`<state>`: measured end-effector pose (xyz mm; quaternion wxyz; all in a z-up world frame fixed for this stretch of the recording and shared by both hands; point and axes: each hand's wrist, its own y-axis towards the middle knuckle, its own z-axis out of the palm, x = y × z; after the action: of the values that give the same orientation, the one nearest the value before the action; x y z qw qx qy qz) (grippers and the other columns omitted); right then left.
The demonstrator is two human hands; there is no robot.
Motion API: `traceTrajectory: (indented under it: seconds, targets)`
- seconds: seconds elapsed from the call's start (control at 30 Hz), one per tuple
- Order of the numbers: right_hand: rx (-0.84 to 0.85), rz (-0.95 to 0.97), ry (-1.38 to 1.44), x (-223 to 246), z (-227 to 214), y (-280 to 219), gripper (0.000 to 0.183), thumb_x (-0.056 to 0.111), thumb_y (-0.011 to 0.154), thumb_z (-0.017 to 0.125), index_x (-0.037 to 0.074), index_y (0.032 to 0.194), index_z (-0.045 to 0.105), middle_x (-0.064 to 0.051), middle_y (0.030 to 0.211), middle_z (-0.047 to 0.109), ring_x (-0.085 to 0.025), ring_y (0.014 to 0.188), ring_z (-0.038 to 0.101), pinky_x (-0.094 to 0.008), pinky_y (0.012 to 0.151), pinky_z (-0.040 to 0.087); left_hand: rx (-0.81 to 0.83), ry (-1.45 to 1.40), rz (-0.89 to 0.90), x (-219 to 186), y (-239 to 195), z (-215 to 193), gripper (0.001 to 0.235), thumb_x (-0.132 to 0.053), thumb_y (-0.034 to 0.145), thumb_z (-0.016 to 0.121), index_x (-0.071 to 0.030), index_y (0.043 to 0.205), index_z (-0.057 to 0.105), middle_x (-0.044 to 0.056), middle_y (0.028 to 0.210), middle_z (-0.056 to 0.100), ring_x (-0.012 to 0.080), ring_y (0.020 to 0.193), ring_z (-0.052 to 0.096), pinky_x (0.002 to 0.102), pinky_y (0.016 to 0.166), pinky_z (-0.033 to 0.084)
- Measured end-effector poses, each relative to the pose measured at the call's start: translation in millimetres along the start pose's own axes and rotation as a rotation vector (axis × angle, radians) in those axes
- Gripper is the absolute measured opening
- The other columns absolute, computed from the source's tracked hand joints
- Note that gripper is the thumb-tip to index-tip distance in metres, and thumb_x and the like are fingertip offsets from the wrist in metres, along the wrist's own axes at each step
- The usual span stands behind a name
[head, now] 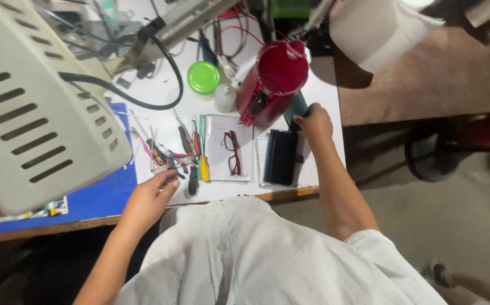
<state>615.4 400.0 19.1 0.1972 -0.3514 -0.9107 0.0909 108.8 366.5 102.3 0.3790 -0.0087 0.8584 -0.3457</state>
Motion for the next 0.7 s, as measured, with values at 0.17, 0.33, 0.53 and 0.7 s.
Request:
traceTrajectory:
  seconds: [0.17, 0.33, 0.53, 0.7]
  targets:
    - [0.043, 0.049, 0.283, -58, 20, 57, 0.046, 0.038, 0.102, 0.094, 0.006, 0.134, 0.085, -0.017, 0.100, 0.084, -0.038, 0.094, 0.086, -0.053, 0.079, 0.069, -0.085, -0.126, -0.067, -42, -27, 30, 0.050, -0.035, 0.116, 0.070, -0.017, 0.163, 0.076, 0.015, 0.150, 0.087, 0.0398, 0.143, 0.079, 0.057, 0.120, 0.063]
    - [-0.003, -0.046, 0.914, -76, -58, -17, 0.026, 0.029, 0.123, 0.076, 0.003, 0.124, 0.078, -0.010, 0.078, 0.069, -0.021, 0.060, 0.072, -0.038, 0.059, 0.066, -0.111, -0.230, -0.069, -80, -47, 62, 0.051, -0.033, 0.115, 0.071, -0.012, 0.161, 0.076, 0.021, 0.149, 0.087, 0.0441, 0.145, 0.078, 0.061, 0.122, 0.061]
    - [0.463, -0.121, 1.048, -65, -45, -84, 0.039, 0.018, 0.113, 0.063, -0.018, 0.123, 0.076, -0.024, 0.097, 0.077, -0.034, 0.076, 0.071, -0.051, 0.067, 0.062, 0.074, -0.337, -0.249, -166, -60, 66, 0.057, -0.045, 0.108, 0.071, -0.034, 0.164, 0.077, -0.008, 0.155, 0.087, 0.0102, 0.142, 0.077, 0.031, 0.120, 0.056]
    - [0.835, -0.638, 0.471, 81, -82, -159, 0.057, 0.059, 0.111, 0.058, 0.017, 0.149, 0.069, -0.004, 0.096, 0.075, -0.017, 0.084, 0.070, -0.037, 0.075, 0.055, -0.010, -0.237, -0.181, -171, -13, 82, 0.035, -0.038, 0.104, 0.077, -0.022, 0.135, 0.076, 0.000, 0.108, 0.085, 0.0148, 0.092, 0.079, 0.036, 0.089, 0.060]
